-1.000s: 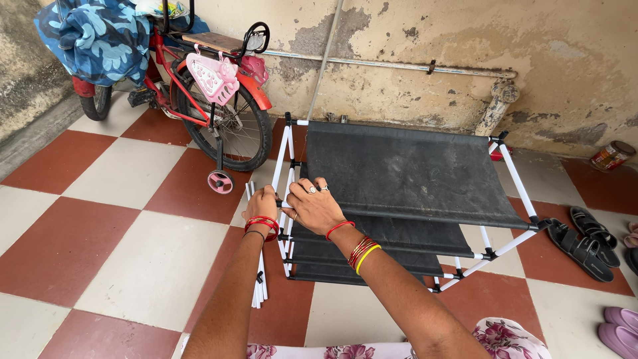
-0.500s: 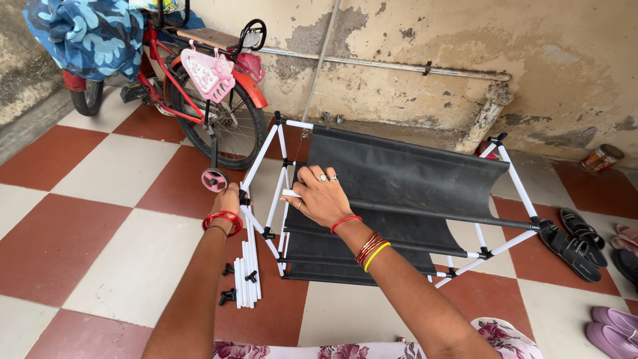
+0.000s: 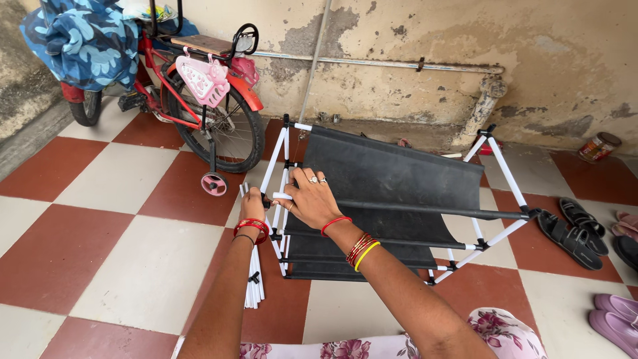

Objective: The person disassembles a shoe rack by detaching plastic connectors and poles from the frame, pulling rods out of the fabric shelf sleeves, and placing the parts on the floor by hand.

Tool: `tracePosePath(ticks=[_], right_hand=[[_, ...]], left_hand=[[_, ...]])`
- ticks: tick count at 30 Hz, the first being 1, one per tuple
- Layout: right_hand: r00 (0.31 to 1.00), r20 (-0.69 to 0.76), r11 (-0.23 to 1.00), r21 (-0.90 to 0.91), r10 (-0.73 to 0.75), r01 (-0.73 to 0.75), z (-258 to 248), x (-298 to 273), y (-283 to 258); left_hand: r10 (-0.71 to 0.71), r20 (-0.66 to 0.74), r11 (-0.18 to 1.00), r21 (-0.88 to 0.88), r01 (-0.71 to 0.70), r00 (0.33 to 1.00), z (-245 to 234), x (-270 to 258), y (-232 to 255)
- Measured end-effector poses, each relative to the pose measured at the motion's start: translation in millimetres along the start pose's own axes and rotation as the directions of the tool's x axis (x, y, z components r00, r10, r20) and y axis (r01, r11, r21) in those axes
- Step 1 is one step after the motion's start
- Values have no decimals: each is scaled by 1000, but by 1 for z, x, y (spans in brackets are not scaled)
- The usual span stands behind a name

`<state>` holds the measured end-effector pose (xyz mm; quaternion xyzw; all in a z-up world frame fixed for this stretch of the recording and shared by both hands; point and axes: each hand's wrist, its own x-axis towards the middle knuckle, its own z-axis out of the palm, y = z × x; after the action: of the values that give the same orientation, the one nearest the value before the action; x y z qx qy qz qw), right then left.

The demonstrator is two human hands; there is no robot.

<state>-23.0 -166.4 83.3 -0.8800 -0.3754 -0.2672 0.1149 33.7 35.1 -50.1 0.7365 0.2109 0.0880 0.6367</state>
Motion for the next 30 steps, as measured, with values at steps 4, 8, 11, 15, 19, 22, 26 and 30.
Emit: tracePosePath(ticks=[4,8,11,15,19,22,26,30], right_hand=[[997,52,993,105,49,-54,-3,-8,4],[993,75,977,188,91,-104,-14,-22,13],[986,76,968,190,150,-162,-24,-32,21],[971,46,955,174,235,-239,-42,-49,37],[957,-6,947,144,290,-286,-64,-63,56],[949,-65,948,103,309,-302,-81,-72,72],[913,-166,928,39,372,-371,-100,-93,98],[758,-297,781,-62,580,-622,-115,-123,138]], left_hand=[[31,-77,969,247,-11,997,5,2,-2],[245,-246,833,548,-74,938,-2,-17,25],[486,-272,712,675,-195,831,-5,-62,62],[778,-107,474,747,-466,619,15,-111,104],[823,42,383,696,-608,566,59,-146,132],[862,92,334,637,-695,499,92,-170,146],[887,158,281,560,-779,434,128,-197,154],[897,238,213,503,-838,371,158,-217,154]])
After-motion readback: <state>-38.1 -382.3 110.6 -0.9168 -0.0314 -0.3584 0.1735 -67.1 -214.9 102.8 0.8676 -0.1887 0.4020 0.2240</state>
